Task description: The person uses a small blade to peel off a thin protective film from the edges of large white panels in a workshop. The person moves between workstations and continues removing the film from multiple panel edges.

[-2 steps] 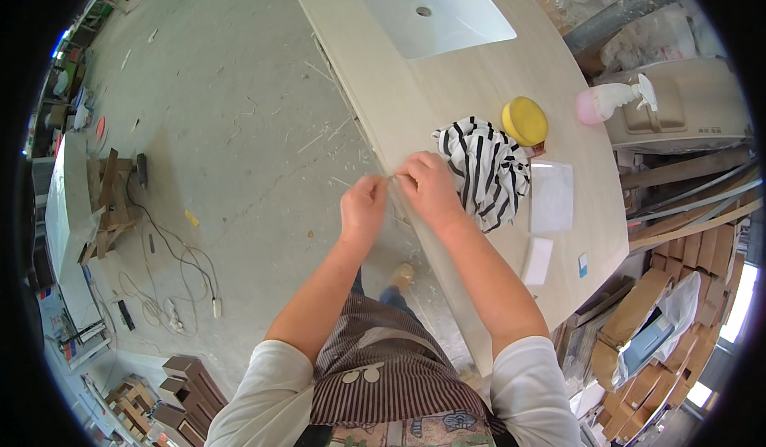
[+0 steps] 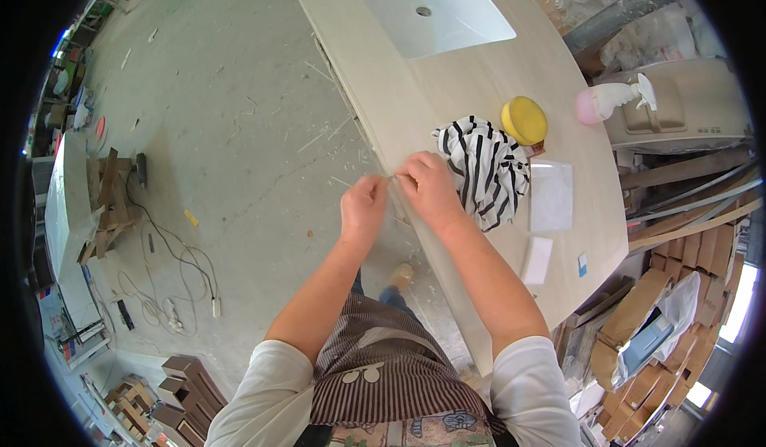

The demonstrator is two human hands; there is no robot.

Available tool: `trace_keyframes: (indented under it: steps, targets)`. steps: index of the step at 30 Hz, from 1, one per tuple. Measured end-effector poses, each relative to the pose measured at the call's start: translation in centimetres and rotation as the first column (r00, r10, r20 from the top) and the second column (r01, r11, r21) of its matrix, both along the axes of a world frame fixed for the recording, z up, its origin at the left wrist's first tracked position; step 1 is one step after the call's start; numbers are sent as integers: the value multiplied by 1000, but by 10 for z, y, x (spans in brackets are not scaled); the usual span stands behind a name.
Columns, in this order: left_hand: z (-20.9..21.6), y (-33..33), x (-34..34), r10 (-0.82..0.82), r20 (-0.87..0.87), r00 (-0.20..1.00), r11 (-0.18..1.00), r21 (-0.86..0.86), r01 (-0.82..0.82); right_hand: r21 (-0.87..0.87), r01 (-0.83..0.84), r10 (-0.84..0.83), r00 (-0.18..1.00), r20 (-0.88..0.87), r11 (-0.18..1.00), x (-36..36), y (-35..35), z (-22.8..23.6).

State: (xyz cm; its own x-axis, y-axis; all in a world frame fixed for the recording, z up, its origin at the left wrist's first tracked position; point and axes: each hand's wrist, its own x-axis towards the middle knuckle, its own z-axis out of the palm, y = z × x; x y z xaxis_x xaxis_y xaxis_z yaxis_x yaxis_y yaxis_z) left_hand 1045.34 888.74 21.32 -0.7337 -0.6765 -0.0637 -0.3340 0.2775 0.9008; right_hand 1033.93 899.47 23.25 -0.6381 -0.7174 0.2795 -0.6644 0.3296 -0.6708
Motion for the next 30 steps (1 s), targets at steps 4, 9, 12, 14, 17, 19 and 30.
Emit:
trace_keyframes:
  steps: [4,9,12,14,17,19,30]
  targets:
    - [0,6,4,-3,16,1000,1000,19,3,19,-16,16,1000,-9,1000,2,7,-1]
    - [0,13,9,-14,19,1000,999,34,13,42,-5,5,1000,13,999,9,15,0]
    - [0,17,13,-31,60,998,999,27,29,47,-7,5,999,31,999,12,21,1]
    - [1,20,16,-46,69,997,998,39,43,53,-11,8,998,58,999,14,26,0]
    - [0,25,20,-64,72,995,997,37,61,65,-17,17,1000,3,998,18,34,-1]
    - [-2,29,23,-68,64,996,997,35,66,59,-11,11,1000,7,998,22,37,0]
    - [7,51,38,-116,79,990,992,52,112,78,6,-8,1000,28,997,39,64,1]
